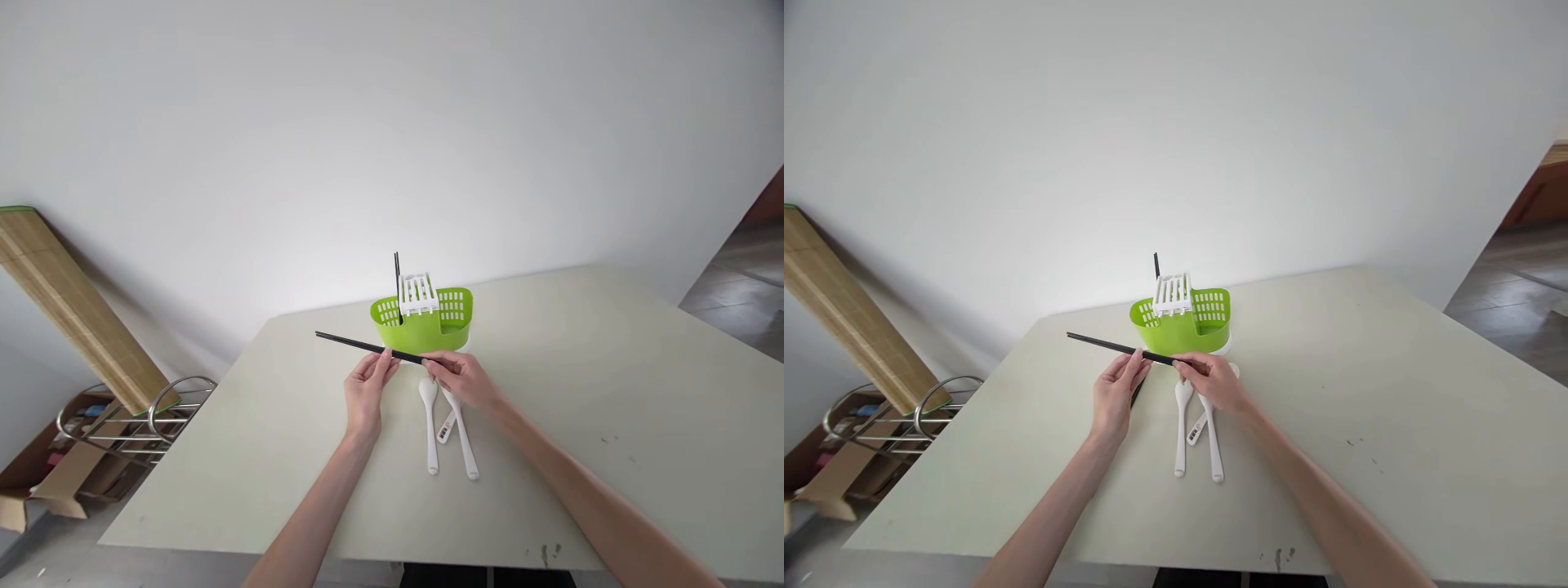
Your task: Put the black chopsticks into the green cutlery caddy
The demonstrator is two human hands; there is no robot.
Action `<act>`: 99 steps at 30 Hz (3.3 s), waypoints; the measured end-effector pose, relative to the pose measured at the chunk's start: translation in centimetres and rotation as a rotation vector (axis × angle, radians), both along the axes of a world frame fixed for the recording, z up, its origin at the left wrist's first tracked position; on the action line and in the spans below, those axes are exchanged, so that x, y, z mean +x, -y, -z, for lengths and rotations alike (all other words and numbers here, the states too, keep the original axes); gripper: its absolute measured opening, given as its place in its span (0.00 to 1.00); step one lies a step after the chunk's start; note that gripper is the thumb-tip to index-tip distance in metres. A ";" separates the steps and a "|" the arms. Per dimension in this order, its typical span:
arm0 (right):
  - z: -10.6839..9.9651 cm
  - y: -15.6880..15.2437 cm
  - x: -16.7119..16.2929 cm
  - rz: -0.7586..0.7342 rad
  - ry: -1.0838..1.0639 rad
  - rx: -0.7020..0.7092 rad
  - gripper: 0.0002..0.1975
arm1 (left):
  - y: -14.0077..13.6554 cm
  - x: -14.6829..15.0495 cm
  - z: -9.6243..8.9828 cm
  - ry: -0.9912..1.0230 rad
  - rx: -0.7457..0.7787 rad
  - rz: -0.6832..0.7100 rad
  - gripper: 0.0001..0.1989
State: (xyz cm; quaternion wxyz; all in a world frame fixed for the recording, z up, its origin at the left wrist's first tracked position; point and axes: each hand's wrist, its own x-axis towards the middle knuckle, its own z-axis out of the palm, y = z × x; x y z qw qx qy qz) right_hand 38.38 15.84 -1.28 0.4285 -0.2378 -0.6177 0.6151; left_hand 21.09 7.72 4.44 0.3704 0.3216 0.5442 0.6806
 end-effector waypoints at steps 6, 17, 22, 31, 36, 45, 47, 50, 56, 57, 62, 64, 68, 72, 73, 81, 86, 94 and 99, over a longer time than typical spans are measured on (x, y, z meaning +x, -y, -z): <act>-0.3 0.0 0.3 -0.017 -0.022 -0.041 0.24 | 0.4 -1.2 -0.4 0.050 0.005 -0.046 0.18; -0.5 0.2 0.5 -0.101 -0.031 -0.046 0.23 | 1.1 -2.2 -2.3 -0.107 0.035 -0.056 0.19; -1.2 -1.2 2.5 -0.026 -0.042 -0.036 0.19 | -0.3 -5.9 -6.7 -0.279 0.182 -0.155 0.21; 0.4 -4.8 5.6 0.067 -0.292 -0.240 0.19 | -6.5 -8.8 -12.3 -0.632 0.215 -0.170 0.20; 1.1 -5.5 5.8 0.059 -0.392 -0.352 0.15 | -11.0 -7.9 -10.0 -0.879 0.050 -0.035 0.18; 1.9 -7.2 6.9 0.089 -0.694 -0.492 0.10 | -15.6 -7.3 -6.7 -1.301 -0.110 0.071 0.09; 2.0 -7.3 6.8 0.086 -0.708 -0.516 0.10 | -16.3 -7.4 -6.6 -1.292 -0.135 0.064 0.09; 2.0 -7.4 6.6 0.081 -0.706 -0.536 0.10 | -17.0 -7.5 -6.5 -1.278 -0.167 0.055 0.09; 1.9 -7.4 6.4 0.141 -0.677 -0.579 0.12 | -17.3 -7.3 -5.9 -1.236 -0.165 0.040 0.05; 1.8 -7.3 6.4 0.152 -0.676 -0.583 0.12 | -17.2 -7.2 -5.8 -1.229 -0.156 0.033 0.05; 1.7 -7.2 6.4 0.192 -0.686 -0.595 0.13 | -16.0 -6.8 -5.9 -1.173 -0.095 0.007 0.08; 1.7 -7.1 6.4 0.188 -0.692 -0.607 0.13 | -14.8 -6.6 -6.2 -1.115 -0.050 -0.044 0.14; 1.8 -7.0 6.2 0.180 -0.691 -0.620 0.14 | -10.6 -6.4 -5.9 -0.899 0.115 -0.183 0.19; 1.9 -7.0 6.2 0.185 -0.687 -0.620 0.14 | -5.1 -7.0 -3.2 -0.839 0.068 -0.235 0.20; 1.9 -6.9 6.2 0.185 -0.684 -0.620 0.14 | -3.6 -7.3 -2.3 -0.853 0.023 -0.208 0.19; 2.3 -6.5 6.3 0.178 -0.651 -0.613 0.16 | 5.4 -9.4 2.5 -1.091 -0.300 0.063 0.20; 2.3 -6.1 6.6 0.193 -0.628 -0.595 0.16 | 8.1 -9.6 2.8 -1.188 -0.373 0.147 0.19; 2.3 -5.7 6.8 0.202 -0.618 -0.570 0.14 | 8.9 -9.6 1.8 -1.179 -0.453 0.258 0.18; 2.4 -5.7 6.8 0.208 -0.627 -0.579 0.14 | 8.9 -9.1 -0.1 -1.251 -0.595 0.308 0.14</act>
